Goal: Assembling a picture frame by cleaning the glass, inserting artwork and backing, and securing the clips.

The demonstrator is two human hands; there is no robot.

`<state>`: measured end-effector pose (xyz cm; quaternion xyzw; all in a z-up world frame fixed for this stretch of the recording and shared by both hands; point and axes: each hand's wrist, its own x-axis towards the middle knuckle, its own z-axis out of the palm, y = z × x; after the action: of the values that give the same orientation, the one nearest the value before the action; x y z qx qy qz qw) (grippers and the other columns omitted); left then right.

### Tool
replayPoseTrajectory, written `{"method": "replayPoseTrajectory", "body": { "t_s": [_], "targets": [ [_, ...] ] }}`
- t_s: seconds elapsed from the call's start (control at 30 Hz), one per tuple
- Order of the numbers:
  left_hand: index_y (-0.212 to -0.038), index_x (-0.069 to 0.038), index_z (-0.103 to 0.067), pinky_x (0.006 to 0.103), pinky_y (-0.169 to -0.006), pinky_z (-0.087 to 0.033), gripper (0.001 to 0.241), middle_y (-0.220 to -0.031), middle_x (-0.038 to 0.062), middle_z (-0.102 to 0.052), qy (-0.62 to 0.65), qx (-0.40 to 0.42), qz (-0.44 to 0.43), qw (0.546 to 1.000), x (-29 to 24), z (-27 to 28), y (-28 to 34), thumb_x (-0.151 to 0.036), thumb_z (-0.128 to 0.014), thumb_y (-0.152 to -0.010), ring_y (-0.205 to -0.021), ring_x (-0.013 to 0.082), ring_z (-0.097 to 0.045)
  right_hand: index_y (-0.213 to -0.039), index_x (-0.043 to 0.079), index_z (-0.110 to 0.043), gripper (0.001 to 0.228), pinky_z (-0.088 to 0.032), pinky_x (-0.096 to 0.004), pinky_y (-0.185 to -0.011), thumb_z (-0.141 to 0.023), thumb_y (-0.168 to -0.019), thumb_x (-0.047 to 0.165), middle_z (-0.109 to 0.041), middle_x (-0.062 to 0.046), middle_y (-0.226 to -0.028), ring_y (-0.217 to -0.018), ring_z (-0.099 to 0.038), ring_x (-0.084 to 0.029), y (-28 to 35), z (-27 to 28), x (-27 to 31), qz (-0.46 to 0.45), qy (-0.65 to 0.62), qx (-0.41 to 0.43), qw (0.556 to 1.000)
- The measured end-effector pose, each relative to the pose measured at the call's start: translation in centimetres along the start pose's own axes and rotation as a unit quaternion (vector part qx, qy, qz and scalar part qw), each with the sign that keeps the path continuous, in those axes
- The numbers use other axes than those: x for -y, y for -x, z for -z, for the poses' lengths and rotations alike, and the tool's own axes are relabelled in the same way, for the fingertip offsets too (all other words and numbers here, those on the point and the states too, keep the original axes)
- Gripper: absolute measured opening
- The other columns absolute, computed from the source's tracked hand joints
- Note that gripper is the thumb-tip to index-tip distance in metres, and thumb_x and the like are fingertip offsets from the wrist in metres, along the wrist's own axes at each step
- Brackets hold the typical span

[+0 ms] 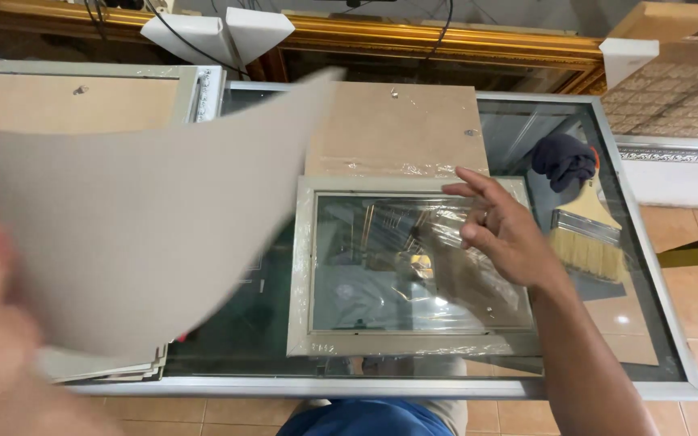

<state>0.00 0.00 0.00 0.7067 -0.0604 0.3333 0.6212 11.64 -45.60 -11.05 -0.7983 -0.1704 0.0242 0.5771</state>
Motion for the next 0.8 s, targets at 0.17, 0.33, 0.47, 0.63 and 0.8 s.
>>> {"method": "replayPoseTrajectory", "body": {
  "t_s": [0.17, 0.33, 0.47, 0.63, 0.8],
  "targets": [
    [-0.103, -0.002, -0.066, 0.0175, -0.062, -0.042, 0.026, -0.082, -0.002, -0.065, 0.124, 0.051, 0.073, 0.988, 5.6, -9.9, -1.1, -0.025, -0.077, -0.104, -0.065, 0.0028, -0.051, -0.119, 0.003, -0.066, 0.021, -0.044, -0.024, -0.055, -0.068, -0.099, 0.009, -0.055, -0.005, -0.115, -0.064, -0.050, -0.008, 0.8, 1.8, -3.1, 0.023, -0.199, 0.041, 0.979],
    [-0.114, -0.004, -0.065, 0.0221, -0.086, -0.055, 0.031, -0.103, 0.000, -0.072, 0.192, 0.203, 0.191, 0.941, 8.8, -12.7, -1.8, -0.016, -0.076, -0.088, -0.095, 0.0052, -0.066, -0.114, -0.002, -0.069, 0.013, -0.039, -0.025, -0.049, -0.066, -0.101, 0.001, -0.063, -0.009, -0.081, -0.055, -0.048, -0.010, 1.3, 6.0, -5.0, -0.025, -0.221, -0.093, 0.970],
    [-0.103, -0.002, -0.076, 0.0276, -0.085, -0.054, 0.013, -0.098, 0.008, -0.074, 0.053, 0.227, 0.196, 0.952, 14.3, -11.7, 0.1, -0.009, -0.080, -0.093, -0.093, 0.0132, -0.066, -0.108, -0.003, -0.071, 0.010, -0.053, -0.033, -0.070, -0.068, -0.101, 0.002, -0.071, -0.017, -0.093, -0.072, -0.066, -0.020, 1.4, 6.7, -3.1, 0.051, -0.240, -0.108, 0.963],
    [-0.094, -0.009, -0.076, 0.0341, -0.105, -0.055, 0.015, -0.117, 0.007, -0.074, -0.038, 0.132, -0.083, 0.987, 12.0, -12.2, -0.1, -0.002, -0.082, -0.082, -0.121, 0.0243, -0.068, -0.106, -0.003, -0.073, 0.014, -0.057, -0.035, -0.099, -0.072, -0.092, -0.001, -0.071, -0.024, -0.117, -0.104, -0.071, -0.026, 3.4, 8.7, -3.4, 0.157, -0.113, -0.091, 0.977],
    [-0.085, -0.010, -0.075, 0.0386, -0.112, -0.051, 0.016, -0.127, 0.007, -0.071, -0.052, 0.060, -0.164, 0.983, 11.1, -12.4, 0.4, 0.000, -0.085, -0.078, -0.133, 0.0283, -0.061, -0.094, -0.002, -0.074, 0.023, -0.053, -0.037, -0.111, -0.058, -0.080, -0.009, -0.067, -0.031, -0.125, -0.114, -0.070, -0.031, 4.4, 8.4, -0.4, 0.159, -0.053, -0.107, 0.980]
  ]
}}
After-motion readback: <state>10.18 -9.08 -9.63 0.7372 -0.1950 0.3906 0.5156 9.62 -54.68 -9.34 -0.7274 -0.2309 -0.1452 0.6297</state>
